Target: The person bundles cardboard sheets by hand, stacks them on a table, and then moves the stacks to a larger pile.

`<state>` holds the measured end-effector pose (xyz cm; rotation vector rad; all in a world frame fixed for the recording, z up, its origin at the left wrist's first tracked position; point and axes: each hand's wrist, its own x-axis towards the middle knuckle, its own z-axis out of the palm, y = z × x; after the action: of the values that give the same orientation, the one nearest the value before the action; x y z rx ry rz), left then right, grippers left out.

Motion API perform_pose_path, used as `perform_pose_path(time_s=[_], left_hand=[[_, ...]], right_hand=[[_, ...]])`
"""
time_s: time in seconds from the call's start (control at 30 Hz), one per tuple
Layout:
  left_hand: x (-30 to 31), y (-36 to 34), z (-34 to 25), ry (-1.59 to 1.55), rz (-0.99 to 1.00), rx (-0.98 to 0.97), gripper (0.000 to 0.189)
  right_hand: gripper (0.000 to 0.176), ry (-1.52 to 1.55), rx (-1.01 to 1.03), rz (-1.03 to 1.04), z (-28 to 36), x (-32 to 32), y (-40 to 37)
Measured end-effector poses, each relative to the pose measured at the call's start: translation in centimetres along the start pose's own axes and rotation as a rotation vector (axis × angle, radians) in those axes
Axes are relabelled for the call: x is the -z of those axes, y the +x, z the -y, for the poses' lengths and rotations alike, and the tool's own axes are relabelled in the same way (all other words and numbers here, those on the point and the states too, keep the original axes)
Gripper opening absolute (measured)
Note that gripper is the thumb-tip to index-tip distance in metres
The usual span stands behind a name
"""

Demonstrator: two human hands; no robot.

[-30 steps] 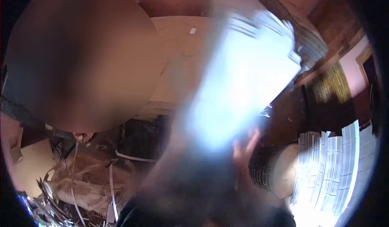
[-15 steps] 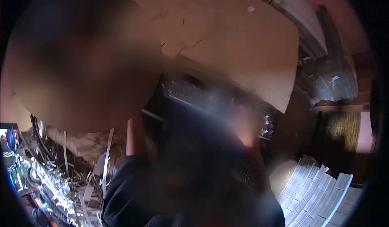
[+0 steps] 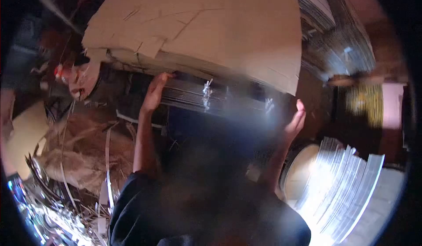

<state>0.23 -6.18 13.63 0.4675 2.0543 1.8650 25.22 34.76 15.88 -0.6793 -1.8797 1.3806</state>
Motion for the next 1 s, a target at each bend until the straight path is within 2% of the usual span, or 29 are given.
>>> perform_pose_path(time_s=[0.03, 0.07, 0.1, 0.17, 0.23, 0.27, 0.3, 0.37, 0.4, 0.43, 0.5, 0.53, 0.57, 0.6, 0.63, 0.67, 0.7, 0.73, 0.77, 0.8, 0.83, 0.87, 0.9, 0.97, 1.0], left_hand=[[-0.3, 0.0, -0.7, 0.0, 0.044, -0.003, 0.045], [-0.8, -0.2, -1.7, 0.061, 0.032, 0.041, 0.048], [-1.5, -0.4, -2.4, 0.12, 0.017, 0.083, 0.052], [-1.1, -0.4, -3.1, 0.088, 0.079, 0.089, 0.056], [-1.2, -0.5, -3.6, 0.074, 0.137, 0.103, 0.06], [-1.3, -0.5, -3.9, 0.184, 0.118, 0.109, 0.06], [-1.4, -0.2, -4.0, 0.293, 0.092, 0.111, 0.06], [-1.4, 0.6, -3.6, 0.349, 0.088, 0.144, 0.055], [-1.6, 0.9, -3.6, 0.407, 0.065, 0.179, 0.05], [-1.9, 0.9, -3.7, 0.405, 0.072, 0.175, 0.05], [-2.3, 1.1, -5.4, 1.189, -0.173, -0.42, 0.04], [-4.4, 1.3, -8.1, 1.085, -0.148, -0.509, 0.036], [-8.0, 0.8, -11.3, 0.981, -0.122, -0.589, 0.033], [-11.6, -0.2, -13.2, 0.874, -0.014, -0.568, 0.041], [-14.7, -0.8, -14.9, 0.894, 0.19, -0.546, 0.057], [-18.1, -1.4, -15.5, 0.83, 0.303, -0.657, 0.076], [-21.7, -1.6, -13.8, 0.959, 0.316, -0.779, 0.094], [-24.6, -1.5, -10.4, 1.032, 0.268, -0.828, 0.098], [-26.8, -1.2, -7.3, 1.099, 0.215, -0.88, 0.102], [-27.6, -0.8, -5.5, 1.09, 0.21, -0.892, 0.102], [-28.1, -0.2, -4.1, 1.152, 0.335, -0.714, 0.101], [-28.4, 0.5, -3.5, 1.208, 0.461, -0.53, 0.101], [-28.3, 1.0, -3.9, 1.202, 0.468, -0.538, 0.101], [-27.6, 0.7, -4.8, 1.143, 0.523, -0.465, 0.093], [-27.4, 0.6, -6.2, 1.089, 0.545, -0.423, 0.089]], right_hand=[[0.055, 0.324, -0.18, -0.14, -3.2, 0.6, 0.4], [0.074, 0.651, -0.341, -0.282, -3.3, 0.7, 0.7], [0.083, 0.095, -0.543, -0.119, -3.6, 0.4, 0.2], [0.084, 0.561, -0.376, -0.009, 0.0, -0.2, -1.0], [0.082, 0.165, -0.189, 0.267, -2.7, 1.2, 0.0], [0.052, -0.7, 0.09, 0.215, 6.4, -1.2, -1.3], [0.067, -0.398, -0.193, 0.302, 3.9, -0.7, 0.0], [0.052, -0.748, -0.197, 0.26, 1.6, -0.9, -0.7], [0.044, -0.726, -0.303, 0.284, 6.6, -2.2, -0.2], [0.042, -0.725, 0.049, 0.204, -0.3, -1.3, -0.3], [0.04, -0.73, 0.043, 0.323, 0.0, -0.4, 0.2], [0.04, -0.731, 0.039, 0.318, -0.6, -0.1, 0.1], [0.04, -0.881, 0.268, 0.296, -1.5, -0.1, 0.0], [0.04, -1.023, 0.503, 0.278, -2.2, 0.1, -0.2], [0.04, -1.02, 0.501, 0.287, -2.4, 0.1, 0.0], [0.041, -0.932, 0.493, 0.321, -2.0, -0.1, 0.5], [0.042, -0.845, 0.483, 0.348, -1.4, -0.2, 0.9], [0.045, -0.958, 0.503, 0.543, 0.0, 0.9, 0.8], [0.045, -0.965, 0.503, 0.535, -0.1, 1.3, 0.4], [0.049, -0.879, 0.497, 0.505, -0.4, 1.5, 0.3], [0.054, -0.793, 0.493, 0.475, -0.5, 1.7, 0.3], [0.063, -0.821, 0.435, 0.532, 0.9, 2.0, 0.0], [0.063, -0.828, 0.429, 0.526, 2.3, 2.1, 0.7], [0.067, -0.851, 0.43, 0.75, 3.9, 2.2, 1.4], [0.065, -0.745, 0.476, 0.702, 2.9, 2.2, 1.7]])
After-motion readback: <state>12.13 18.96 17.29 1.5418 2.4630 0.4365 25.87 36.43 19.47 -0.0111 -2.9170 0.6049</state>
